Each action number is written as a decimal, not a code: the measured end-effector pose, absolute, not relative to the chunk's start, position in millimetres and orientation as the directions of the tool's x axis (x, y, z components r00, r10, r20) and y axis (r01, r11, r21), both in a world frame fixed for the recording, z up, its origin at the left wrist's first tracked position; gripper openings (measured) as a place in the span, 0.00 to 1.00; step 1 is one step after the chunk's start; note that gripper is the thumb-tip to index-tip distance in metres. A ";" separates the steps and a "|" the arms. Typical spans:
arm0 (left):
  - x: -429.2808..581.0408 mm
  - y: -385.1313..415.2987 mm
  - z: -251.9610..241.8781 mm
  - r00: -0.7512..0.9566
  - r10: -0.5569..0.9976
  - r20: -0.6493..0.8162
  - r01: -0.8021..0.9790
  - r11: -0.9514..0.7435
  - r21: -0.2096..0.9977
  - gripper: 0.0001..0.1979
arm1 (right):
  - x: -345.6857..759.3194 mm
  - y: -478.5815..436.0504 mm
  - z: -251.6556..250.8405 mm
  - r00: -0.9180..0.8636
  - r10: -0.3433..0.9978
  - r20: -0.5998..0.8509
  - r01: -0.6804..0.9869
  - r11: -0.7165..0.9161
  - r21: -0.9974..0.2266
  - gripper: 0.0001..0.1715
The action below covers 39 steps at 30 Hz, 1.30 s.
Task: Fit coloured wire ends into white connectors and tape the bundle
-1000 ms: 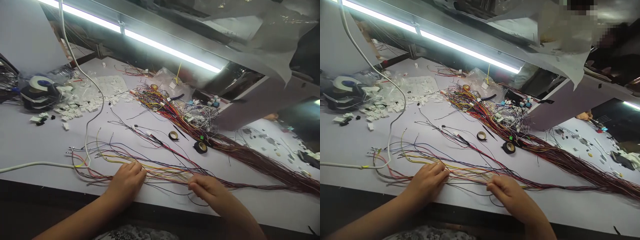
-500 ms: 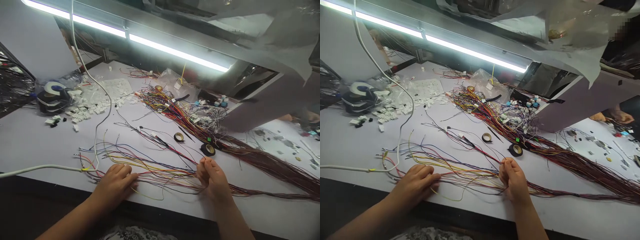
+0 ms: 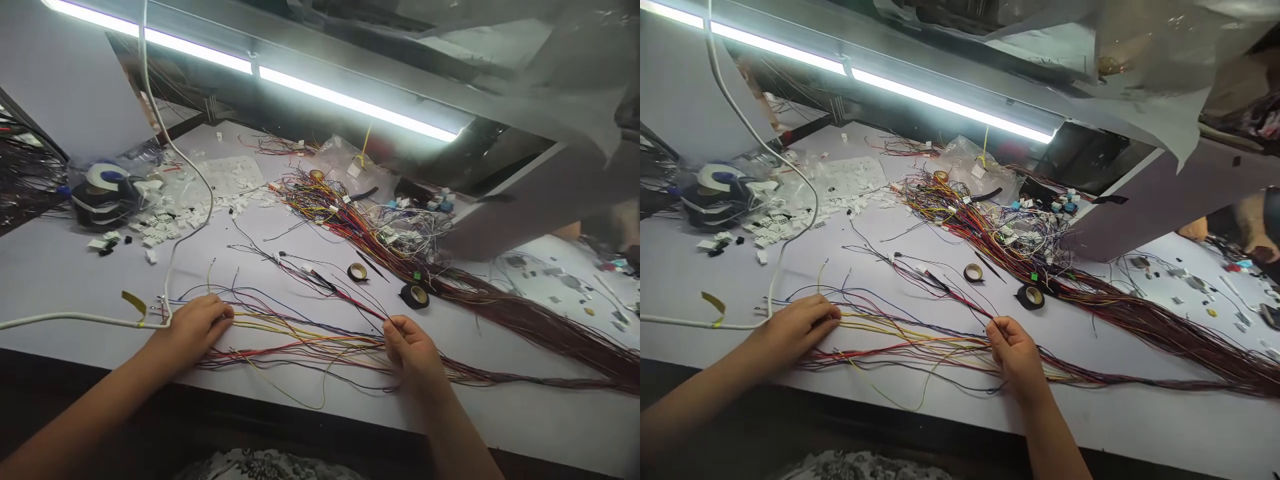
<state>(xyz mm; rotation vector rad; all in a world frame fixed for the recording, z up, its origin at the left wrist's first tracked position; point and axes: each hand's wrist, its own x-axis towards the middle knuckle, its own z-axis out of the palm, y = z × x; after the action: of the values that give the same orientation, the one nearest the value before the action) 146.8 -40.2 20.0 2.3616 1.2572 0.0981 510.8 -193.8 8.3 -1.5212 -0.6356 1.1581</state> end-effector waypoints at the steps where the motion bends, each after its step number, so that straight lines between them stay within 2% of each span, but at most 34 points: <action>1: 146.4 -36.7 18.3 0.588 0.792 -0.167 0.765 -0.476 0.434 0.16 | 511.8 -194.7 9.7 0.381 0.861 -0.338 -0.154 -0.301 -0.941 0.21; 4: 146.1 -29.7 13.0 0.600 0.777 -0.189 0.759 -0.479 0.441 0.15 | 514.9 -197.7 16.1 0.365 0.876 -0.315 0.016 -0.344 -0.939 0.20; 6: 148.3 -29.1 11.2 0.606 0.775 -0.180 0.754 -0.487 0.441 0.15 | 516.0 -199.2 20.2 0.353 0.902 -0.247 0.246 -0.344 -0.906 0.17; 8: 152.3 -31.3 11.3 0.618 0.767 -0.171 0.737 -0.491 0.465 0.14 | 516.3 -199.5 22.3 0.330 0.927 -0.176 0.482 -0.326 -0.813 0.14; 10: 156.7 -34.4 12.4 0.625 0.762 -0.170 0.723 -0.481 0.496 0.15 | 515.9 -198.6 22.6 0.289 0.946 -0.146 0.629 -0.303 -0.716 0.11; 15: 161.8 -38.0 12.6 0.649 0.737 -0.189 0.705 -0.489 0.514 0.15 | 509.8 -195.3 28.9 0.158 0.974 -0.160 0.744 -0.224 -0.630 0.08; 20: 157.4 -37.8 12.5 0.617 0.763 -0.191 0.726 -0.458 0.512 0.15 | 491.3 -199.3 39.7 -0.019 0.949 -0.316 0.803 -0.174 -0.570 0.06; 23: 155.8 -37.7 13.1 0.614 0.773 -0.161 0.712 -0.454 0.537 0.15 | 481.0 -201.7 37.2 0.013 0.944 -0.331 0.875 -0.171 -0.454 0.03; 25: 156.0 -38.1 13.2 0.616 0.776 -0.137 0.694 -0.452 0.560 0.15 | 479.0 -201.7 36.1 0.033 0.945 -0.326 0.882 -0.181 -0.435 0.04; 27: 157.1 -40.4 13.9 0.567 0.819 -0.084 0.700 -0.426 0.574 0.15 | 482.9 -201.8 38.3 0.020 0.951 -0.309 0.825 -0.191 -0.532 0.05; 29: 159.4 -46.4 15.8 0.489 0.872 -0.005 0.704 -0.392 0.593 0.16 | 492.9 -203.7 42.0 0.009 0.963 -0.268 0.661 -0.207 -0.721 0.06; 30: 161.3 -50.9 17.2 0.468 0.883 0.027 0.693 -0.386 0.608 0.16 | 499.8 -205.9 43.2 0.026 0.967 -0.253 0.525 -0.229 -0.820 0.07; 32: 167.6 -62.5 19.6 0.522 0.852 0.043 0.638 -0.423 0.644 0.15 | 515.2 -212.8 42.3 0.109 0.966 -0.235 0.151 -0.250 -0.956 0.12; 33: 171.9 -68.9 19.9 0.594 0.804 0.027 0.595 -0.462 0.657 0.13 | 522.8 -217.3 40.3 0.168 0.959 -0.227 -0.058 -0.220 -0.974 0.13; 35: 181.1 -81.0 17.9 0.743 0.670 -0.011 0.510 -0.554 0.658 0.10 | 535.4 -227.2 34.7 0.328 0.926 -0.189 -0.401 -0.045 -0.915 0.12; 37: 188.7 -89.9 12.7 0.818 0.574 -0.036 0.467 -0.627 0.624 0.10 | 542.7 -235.9 30.2 0.494 0.858 -0.140 -0.561 0.191 -0.805 0.09; 39: 192.6 -94.2 7.5 0.817 0.576 -0.036 0.475 -0.635 0.609 0.12 | 543.7 -240.6 29.1 0.582 0.803 -0.131 -0.590 0.305 -0.747 0.09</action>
<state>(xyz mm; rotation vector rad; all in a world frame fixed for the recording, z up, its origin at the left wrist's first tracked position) 192.6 -94.2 7.5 2.3762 0.7697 0.2139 543.7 -240.6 29.1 -0.8491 -0.2886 0.9385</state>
